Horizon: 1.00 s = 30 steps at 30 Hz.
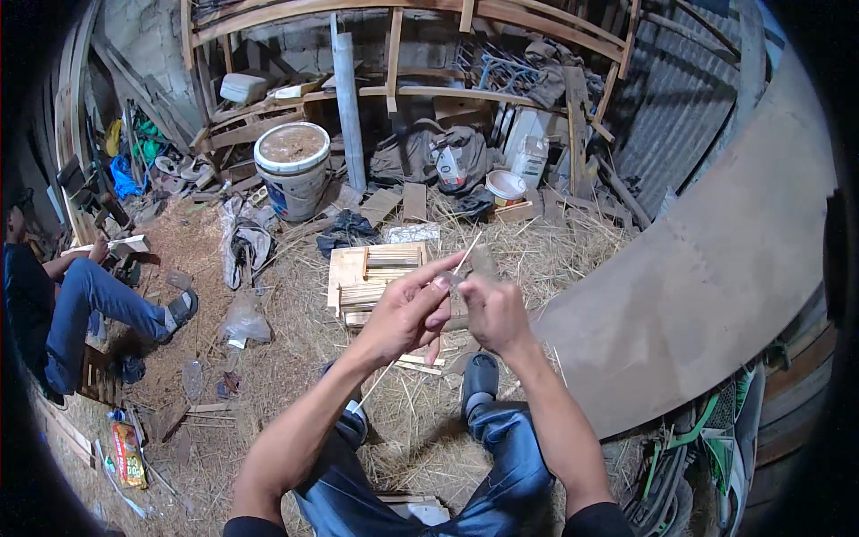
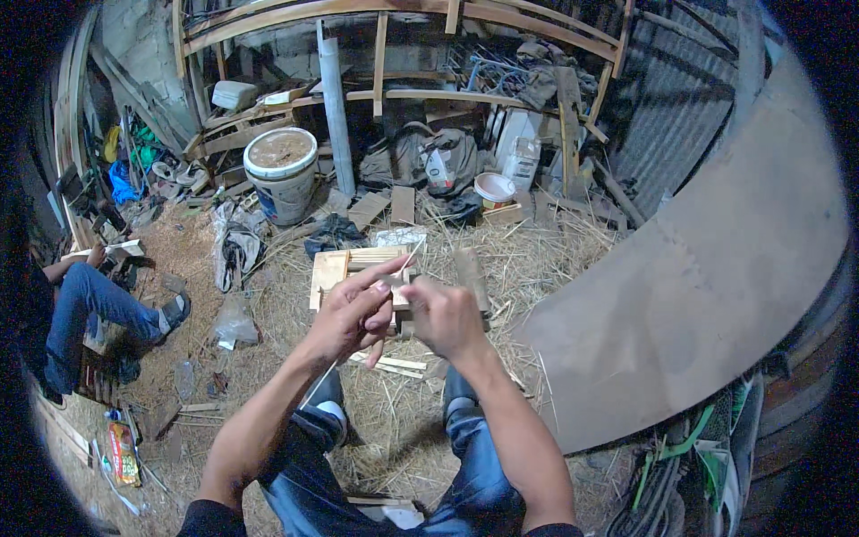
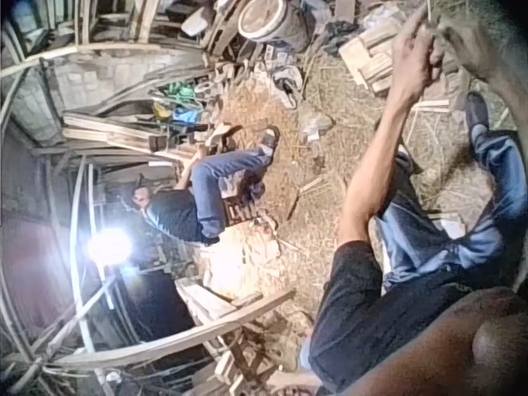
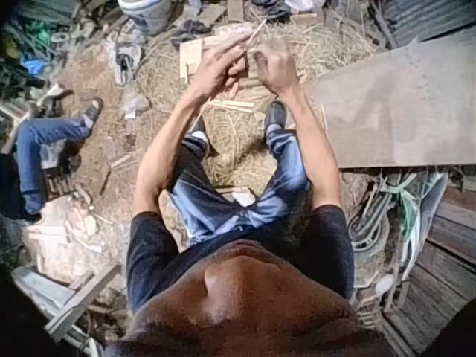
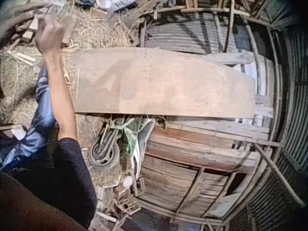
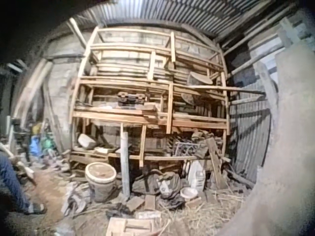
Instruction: The person is crafting a small wooden structure using a knife and string. They carve thin wooden slats, trim the ends, and tie them together to form a frame.
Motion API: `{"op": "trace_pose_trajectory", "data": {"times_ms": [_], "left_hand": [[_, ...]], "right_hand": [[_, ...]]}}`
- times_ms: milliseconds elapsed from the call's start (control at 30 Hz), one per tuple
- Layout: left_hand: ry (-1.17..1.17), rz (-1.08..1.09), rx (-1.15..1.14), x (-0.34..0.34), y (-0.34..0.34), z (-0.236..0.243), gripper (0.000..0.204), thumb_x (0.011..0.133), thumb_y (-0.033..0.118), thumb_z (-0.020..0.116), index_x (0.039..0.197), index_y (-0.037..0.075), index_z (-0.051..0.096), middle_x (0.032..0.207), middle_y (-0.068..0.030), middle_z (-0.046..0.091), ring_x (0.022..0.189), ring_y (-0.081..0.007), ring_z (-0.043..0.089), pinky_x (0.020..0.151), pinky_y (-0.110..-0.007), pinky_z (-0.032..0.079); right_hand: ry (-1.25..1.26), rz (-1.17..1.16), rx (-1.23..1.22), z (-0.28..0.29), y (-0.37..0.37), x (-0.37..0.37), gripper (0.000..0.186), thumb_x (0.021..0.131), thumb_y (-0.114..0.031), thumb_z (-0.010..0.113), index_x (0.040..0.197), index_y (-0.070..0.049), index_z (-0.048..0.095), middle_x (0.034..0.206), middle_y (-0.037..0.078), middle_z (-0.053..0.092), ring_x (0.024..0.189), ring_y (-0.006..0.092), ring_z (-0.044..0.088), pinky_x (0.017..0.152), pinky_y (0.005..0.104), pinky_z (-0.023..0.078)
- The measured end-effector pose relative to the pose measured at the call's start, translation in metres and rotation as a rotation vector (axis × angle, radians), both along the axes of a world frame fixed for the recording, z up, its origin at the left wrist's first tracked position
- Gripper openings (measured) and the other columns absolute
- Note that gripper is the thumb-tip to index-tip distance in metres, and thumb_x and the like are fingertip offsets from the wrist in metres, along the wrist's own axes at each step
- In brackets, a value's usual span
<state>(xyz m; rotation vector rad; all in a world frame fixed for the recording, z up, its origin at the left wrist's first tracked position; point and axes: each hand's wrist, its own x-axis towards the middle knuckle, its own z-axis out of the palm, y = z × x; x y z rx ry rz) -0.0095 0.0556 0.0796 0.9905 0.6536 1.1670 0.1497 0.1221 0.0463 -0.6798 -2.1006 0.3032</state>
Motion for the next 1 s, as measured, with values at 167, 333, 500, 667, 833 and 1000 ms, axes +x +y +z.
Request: {"op": "trace_pose_trajectory", "data": {"times_ms": [167, 333, 500, 667, 833, 1000], "left_hand": [[-0.062, -0.066, 0.015, 0.001, 0.001, -0.005, 0.047, 0.092, 0.010, 0.037, 0.138, 0.009, 0.030, 0.057, 0.0035, 0.031, 0.039, -0.0057, 0.031, 0.035, -0.026, 0.048], [-0.109, -0.074, 0.028, 0.003, 0.002, -0.006, 0.046, 0.095, 0.016, 0.039, 0.139, 0.009, 0.028, 0.058, 0.0043, 0.027, 0.040, -0.0054, 0.028, 0.033, -0.026, 0.047], [-0.122, -0.095, 0.047, 0.004, 0.006, -0.007, 0.046, 0.096, 0.019, 0.039, 0.139, 0.010, 0.027, 0.058, 0.0040, 0.027, 0.041, -0.0052, 0.028, 0.034, -0.026, 0.048], [-0.149, -0.093, 0.029, 0.005, 0.008, -0.008, 0.047, 0.096, 0.020, 0.038, 0.140, 0.009, 0.025, 0.057, 0.0040, 0.027, 0.040, -0.0051, 0.028, 0.034, -0.027, 0.049], [-0.019, -0.169, 0.081, 0.016, -0.003, -0.004, 0.049, 0.094, 0.021, 0.039, 0.140, 0.008, 0.024, 0.055, 0.0043, 0.026, 0.037, -0.0056, 0.027, 0.036, -0.028, 0.051], [-0.009, -0.085, 0.025, 0.002, 0.007, -0.014, 0.050, 0.091, 0.016, 0.038, 0.139, 0.006, 0.026, 0.051, 0.0039, 0.027, 0.038, -0.0063, 0.030, 0.039, -0.030, 0.054]], "right_hand": [[-0.053, -0.015, 0.095, 0.007, -0.002, 0.000, 0.038, 0.091, -0.031, 0.047, 0.064, -0.005, 0.053, 0.057, 0.015, 0.054, 0.053, 0.0319, 0.058, 0.047, 0.0412, 0.043], [-0.062, -0.088, 0.176, 0.003, 0.007, 0.000, 0.038, 0.089, -0.031, 0.051, 0.060, -0.005, 0.052, 0.054, 0.014, 0.053, 0.050, 0.0314, 0.058, 0.045, 0.0401, 0.043], [-0.008, -0.144, 0.173, 0.006, 0.007, 0.000, 0.037, 0.088, -0.031, 0.053, 0.060, -0.006, 0.051, 0.051, 0.014, 0.053, 0.049, 0.0324, 0.057, 0.044, 0.0408, 0.042], [-0.083, -0.243, 0.138, 0.003, 0.011, 0.003, 0.042, 0.092, -0.035, 0.045, 0.064, -0.004, 0.054, 0.052, 0.017, 0.054, 0.050, 0.0351, 0.056, 0.044, 0.0423, 0.041], [0.029, -0.562, -0.197, -0.006, 0.051, 0.050, 0.053, 0.094, -0.041, 0.035, 0.074, 0.002, 0.059, 0.054, 0.023, 0.053, 0.052, 0.0348, 0.058, 0.051, 0.0416, 0.043], [0.240, -0.271, -0.157, 0.001, 0.021, 0.018, 0.044, 0.094, -0.040, 0.039, 0.109, -0.001, 0.056, 0.054, 0.018, 0.051, 0.051, 0.0266, 0.055, 0.054, 0.0405, 0.040]]}}
